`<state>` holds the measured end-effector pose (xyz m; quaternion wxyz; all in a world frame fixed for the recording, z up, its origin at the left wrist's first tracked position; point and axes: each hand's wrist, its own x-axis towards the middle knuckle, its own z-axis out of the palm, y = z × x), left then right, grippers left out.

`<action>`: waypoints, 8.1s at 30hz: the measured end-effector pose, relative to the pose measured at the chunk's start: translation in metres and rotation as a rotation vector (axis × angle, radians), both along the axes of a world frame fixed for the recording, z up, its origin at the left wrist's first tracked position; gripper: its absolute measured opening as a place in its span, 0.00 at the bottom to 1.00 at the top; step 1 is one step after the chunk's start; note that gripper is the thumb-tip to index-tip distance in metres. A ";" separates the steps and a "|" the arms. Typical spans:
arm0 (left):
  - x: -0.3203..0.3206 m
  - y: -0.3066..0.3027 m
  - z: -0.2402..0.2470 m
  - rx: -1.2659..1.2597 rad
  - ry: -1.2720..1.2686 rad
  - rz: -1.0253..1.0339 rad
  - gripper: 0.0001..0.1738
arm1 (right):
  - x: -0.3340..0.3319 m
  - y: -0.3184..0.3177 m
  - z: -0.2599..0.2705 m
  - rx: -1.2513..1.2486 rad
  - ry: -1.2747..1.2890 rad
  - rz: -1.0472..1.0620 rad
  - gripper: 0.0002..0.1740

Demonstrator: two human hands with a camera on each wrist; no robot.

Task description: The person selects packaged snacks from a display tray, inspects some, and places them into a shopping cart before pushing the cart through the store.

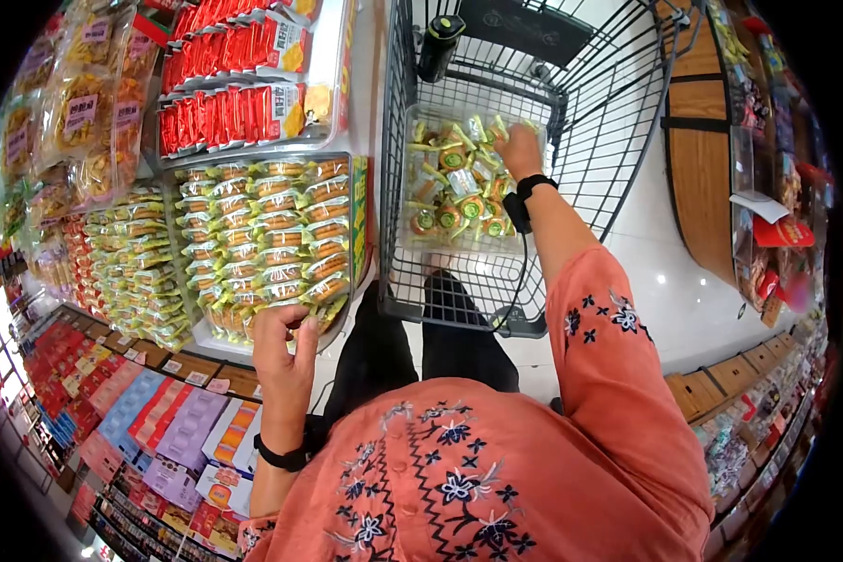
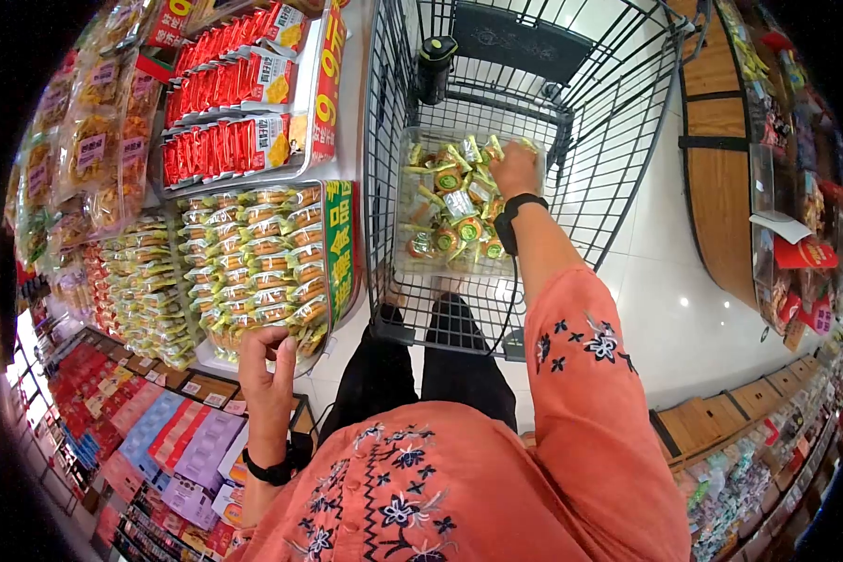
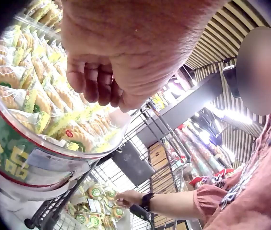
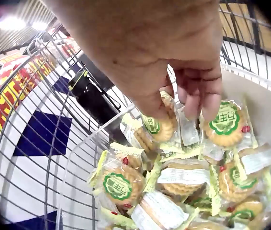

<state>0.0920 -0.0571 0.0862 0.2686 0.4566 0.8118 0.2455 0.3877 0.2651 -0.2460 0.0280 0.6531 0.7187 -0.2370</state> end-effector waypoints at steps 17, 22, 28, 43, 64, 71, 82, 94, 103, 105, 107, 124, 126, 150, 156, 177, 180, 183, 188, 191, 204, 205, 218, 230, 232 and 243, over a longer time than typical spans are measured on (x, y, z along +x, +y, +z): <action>-0.065 -0.007 -0.007 0.255 -0.061 -0.198 0.08 | -0.029 -0.134 0.260 -0.552 1.387 -0.557 0.25; -0.090 -0.016 -0.006 0.280 -0.133 -0.208 0.09 | -0.068 -0.176 0.313 -0.666 1.444 -0.356 0.27; -0.091 -0.043 -0.008 0.342 -0.084 -0.233 0.09 | -0.136 -0.210 0.353 -0.455 1.001 0.096 0.28; -0.057 -0.077 -0.031 0.254 0.176 -0.203 0.09 | -0.170 -0.238 0.313 0.462 0.603 0.988 0.15; -0.058 -0.036 -0.044 0.304 0.276 -0.404 0.17 | -0.185 -0.239 0.282 0.441 0.430 0.962 0.08; -0.058 -0.046 -0.039 0.178 0.197 -0.377 0.17 | -0.183 -0.243 0.292 0.440 0.360 0.994 0.08; -0.047 -0.034 -0.046 0.353 0.305 -0.421 0.14 | -0.184 -0.242 0.279 0.358 0.356 0.966 0.11; -0.045 -0.024 -0.049 0.406 0.483 -0.567 0.11 | -0.163 -0.226 0.289 0.479 0.524 0.822 0.06; -0.037 -0.019 -0.055 0.414 0.633 -0.614 0.08 | -0.163 -0.227 0.284 0.501 0.533 0.824 0.06; -0.038 -0.019 -0.058 0.430 0.632 -0.636 0.08 | -0.162 -0.228 0.284 0.495 0.534 0.823 0.06; -0.041 -0.019 -0.058 0.449 0.620 -0.666 0.07 | -0.163 -0.229 0.287 0.490 0.526 0.828 0.06; -0.048 -0.028 -0.048 0.375 0.431 -0.646 0.12 | -0.152 -0.241 0.279 0.549 0.485 0.900 0.06; -0.046 -0.030 -0.048 0.376 0.449 -0.653 0.11 | -0.153 -0.244 0.281 0.570 0.456 0.921 0.07; -0.050 -0.049 -0.036 0.139 0.392 -0.810 0.14 | -0.175 -0.246 0.271 0.494 0.354 0.905 0.13; -0.056 -0.048 -0.052 0.157 0.546 -0.921 0.16 | -0.176 -0.248 0.272 0.524 0.322 0.890 0.11; -0.057 -0.063 -0.050 0.010 0.410 -0.803 0.15 | -0.186 -0.254 0.281 0.477 0.180 0.984 0.04; -0.057 -0.059 -0.051 -0.047 0.398 -0.811 0.16 | -0.188 -0.258 0.283 0.542 0.099 1.004 0.03; -0.058 -0.061 -0.046 -0.026 0.392 -0.801 0.17 | -0.191 -0.260 0.284 0.570 0.103 0.987 0.02; -0.057 -0.065 -0.047 0.036 0.371 -0.696 0.15 | -0.190 -0.261 0.284 0.590 0.108 0.984 0.04; -0.057 -0.066 -0.043 0.017 0.372 -0.670 0.13 | -0.189 -0.261 0.284 0.565 0.152 0.967 0.04; -0.059 -0.060 -0.035 -0.113 0.324 -0.742 0.15 | -0.193 -0.274 0.281 0.603 0.080 0.940 0.04; -0.059 -0.060 -0.037 -0.111 0.326 -0.740 0.16 | -0.194 -0.277 0.281 0.608 0.068 0.939 0.04; -0.061 -0.063 -0.040 0.019 0.247 -0.604 0.13 | -0.178 -0.271 0.284 0.550 0.166 1.061 0.04; -0.051 -0.053 -0.050 0.092 0.293 -0.566 0.10 | -0.177 -0.273 0.282 0.372 0.108 1.043 0.09; -0.049 -0.053 -0.049 0.107 0.293 -0.567 0.10 | -0.180 -0.276 0.282 0.361 0.067 1.061 0.09; -0.060 -0.051 -0.025 0.225 0.317 -0.452 0.16 | -0.156 -0.250 0.311 0.447 0.632 0.751 0.08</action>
